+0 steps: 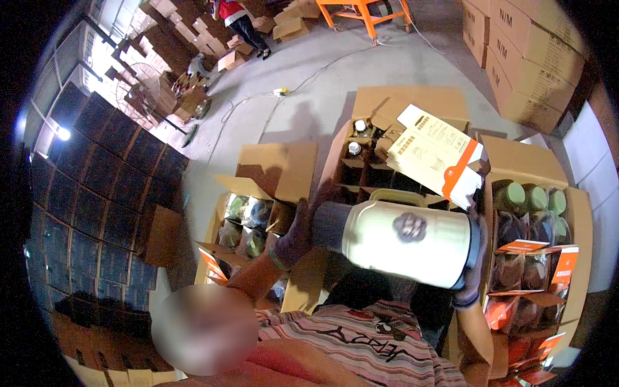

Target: The person assembles and packs water bottles into cardboard boxes. They take a clear water bottle, place a green lid on it, screw the lid tight, and then place the bottle into a sectioned cardboard box. They also handle and fold cardboard box inserts and manuals during the process.

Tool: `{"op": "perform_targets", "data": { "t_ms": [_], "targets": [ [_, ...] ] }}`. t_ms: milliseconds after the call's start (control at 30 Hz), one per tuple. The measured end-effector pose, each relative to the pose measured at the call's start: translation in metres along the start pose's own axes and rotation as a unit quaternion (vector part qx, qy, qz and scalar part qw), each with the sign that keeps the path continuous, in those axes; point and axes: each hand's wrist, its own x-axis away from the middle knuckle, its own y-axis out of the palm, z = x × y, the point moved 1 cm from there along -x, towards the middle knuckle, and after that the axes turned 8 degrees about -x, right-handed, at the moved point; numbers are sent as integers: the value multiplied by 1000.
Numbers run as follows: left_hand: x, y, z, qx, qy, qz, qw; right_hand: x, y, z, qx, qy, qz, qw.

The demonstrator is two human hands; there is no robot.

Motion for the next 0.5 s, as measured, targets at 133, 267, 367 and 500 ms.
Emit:
{"op": "perform_targets", "data": {
  "t_ms": [133,267,367,500],
  "targets": [
    [-9,2,-3,-22,-122,29,992,1,10,-18,79,-135,-105,982],
    [-5,19,1,-404,273,21,873,5,-9,8,-170,41,-9,985],
    [-5,28,22,-488,365,-54,791,15,-17,18,-232,73,5,970],
    [10,25,-1,-142,130,-16,981,17,-12,-4,-182,18,-38,982]
  ]
}}
